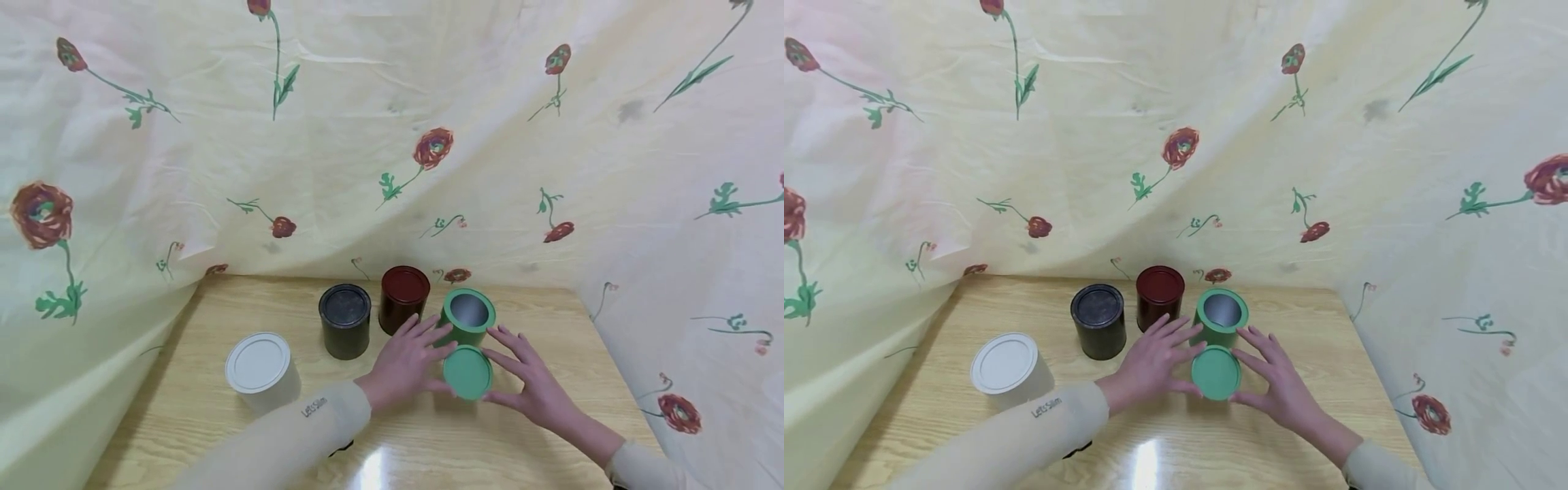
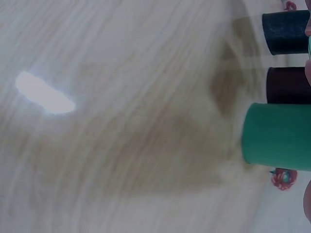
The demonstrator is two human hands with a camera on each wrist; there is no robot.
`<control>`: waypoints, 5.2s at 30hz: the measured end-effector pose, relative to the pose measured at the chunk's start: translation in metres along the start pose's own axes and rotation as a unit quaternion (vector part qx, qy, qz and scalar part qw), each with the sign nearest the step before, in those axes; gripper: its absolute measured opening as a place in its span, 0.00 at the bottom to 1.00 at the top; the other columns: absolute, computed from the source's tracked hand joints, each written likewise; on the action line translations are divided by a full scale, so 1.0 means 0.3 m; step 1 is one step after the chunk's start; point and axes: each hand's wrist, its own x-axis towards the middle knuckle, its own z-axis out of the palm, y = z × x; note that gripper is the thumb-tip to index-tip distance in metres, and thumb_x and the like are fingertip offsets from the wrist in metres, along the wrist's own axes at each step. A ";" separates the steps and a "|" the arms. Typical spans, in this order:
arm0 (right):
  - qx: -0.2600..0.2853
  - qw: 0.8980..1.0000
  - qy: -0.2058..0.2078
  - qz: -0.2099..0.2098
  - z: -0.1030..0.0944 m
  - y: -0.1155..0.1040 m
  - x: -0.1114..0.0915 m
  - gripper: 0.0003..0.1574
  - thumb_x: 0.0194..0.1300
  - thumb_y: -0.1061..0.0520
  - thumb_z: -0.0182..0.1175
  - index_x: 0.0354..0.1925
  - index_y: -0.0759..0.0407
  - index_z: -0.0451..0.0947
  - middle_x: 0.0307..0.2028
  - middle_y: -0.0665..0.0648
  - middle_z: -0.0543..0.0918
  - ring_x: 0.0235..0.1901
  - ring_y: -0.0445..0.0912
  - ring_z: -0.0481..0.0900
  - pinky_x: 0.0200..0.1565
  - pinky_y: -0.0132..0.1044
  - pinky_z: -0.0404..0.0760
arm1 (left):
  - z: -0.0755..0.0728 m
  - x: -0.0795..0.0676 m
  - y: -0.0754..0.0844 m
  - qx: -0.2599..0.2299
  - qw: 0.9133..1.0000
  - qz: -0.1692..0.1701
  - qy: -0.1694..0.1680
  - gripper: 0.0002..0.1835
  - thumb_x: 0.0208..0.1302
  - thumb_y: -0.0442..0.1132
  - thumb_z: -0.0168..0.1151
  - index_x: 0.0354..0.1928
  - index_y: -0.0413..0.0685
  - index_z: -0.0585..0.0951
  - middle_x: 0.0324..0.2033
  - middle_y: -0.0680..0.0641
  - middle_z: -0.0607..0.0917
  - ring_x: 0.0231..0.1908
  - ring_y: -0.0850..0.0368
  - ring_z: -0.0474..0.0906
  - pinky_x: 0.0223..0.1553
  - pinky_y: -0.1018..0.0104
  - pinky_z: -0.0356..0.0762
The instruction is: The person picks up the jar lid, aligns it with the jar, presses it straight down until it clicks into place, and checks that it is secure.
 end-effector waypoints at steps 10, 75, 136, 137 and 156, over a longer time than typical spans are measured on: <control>-0.021 1.000 -0.003 -0.001 -0.050 0.019 0.096 0.49 0.67 0.26 0.63 0.65 0.63 0.83 0.73 0.71 0.71 0.80 0.58 0.61 0.83 0.42 0.44 | -0.058 0.069 -0.060 0.011 0.999 0.018 0.042 0.48 0.51 0.79 0.71 0.71 0.63 0.82 0.75 0.50 0.75 0.79 0.49 0.64 0.80 0.45 0.60; 0.012 0.968 -0.167 0.185 -0.119 0.228 0.280 0.43 0.60 0.52 0.81 0.70 0.63 0.79 0.80 0.68 0.64 0.79 0.72 0.54 0.69 0.78 0.65 | -0.053 0.340 -0.228 -0.071 0.988 -0.043 -0.129 0.46 0.62 0.74 0.67 0.78 0.65 0.73 0.82 0.51 0.65 0.84 0.48 0.52 0.83 0.49 0.51; -0.043 0.970 -0.177 0.162 -0.088 0.187 0.280 0.37 0.71 0.50 0.72 0.72 0.63 0.77 0.76 0.72 0.69 0.78 0.74 0.57 0.73 0.79 0.52 | -0.028 0.348 -0.151 0.003 0.979 -0.082 -0.189 0.42 0.73 0.80 0.41 0.83 0.73 0.64 0.84 0.53 0.58 0.85 0.50 0.45 0.83 0.43 0.50; -0.040 0.969 -0.178 0.166 -0.090 0.186 0.282 0.37 0.71 0.51 0.72 0.72 0.63 0.77 0.76 0.72 0.68 0.78 0.74 0.57 0.73 0.80 0.52 | -0.030 0.350 -0.149 0.004 0.978 -0.084 -0.189 0.42 0.73 0.80 0.42 0.83 0.73 0.64 0.84 0.53 0.58 0.85 0.50 0.45 0.83 0.43 0.50; 0.022 0.957 -0.186 0.223 -0.083 0.186 0.296 0.37 0.69 0.52 0.75 0.69 0.67 0.78 0.79 0.74 0.63 0.79 0.77 0.49 0.71 0.80 0.55 | -0.064 0.349 -0.120 -0.022 0.966 -0.138 -0.218 0.42 0.70 0.80 0.49 0.82 0.77 0.65 0.84 0.53 0.59 0.85 0.49 0.43 0.82 0.39 0.50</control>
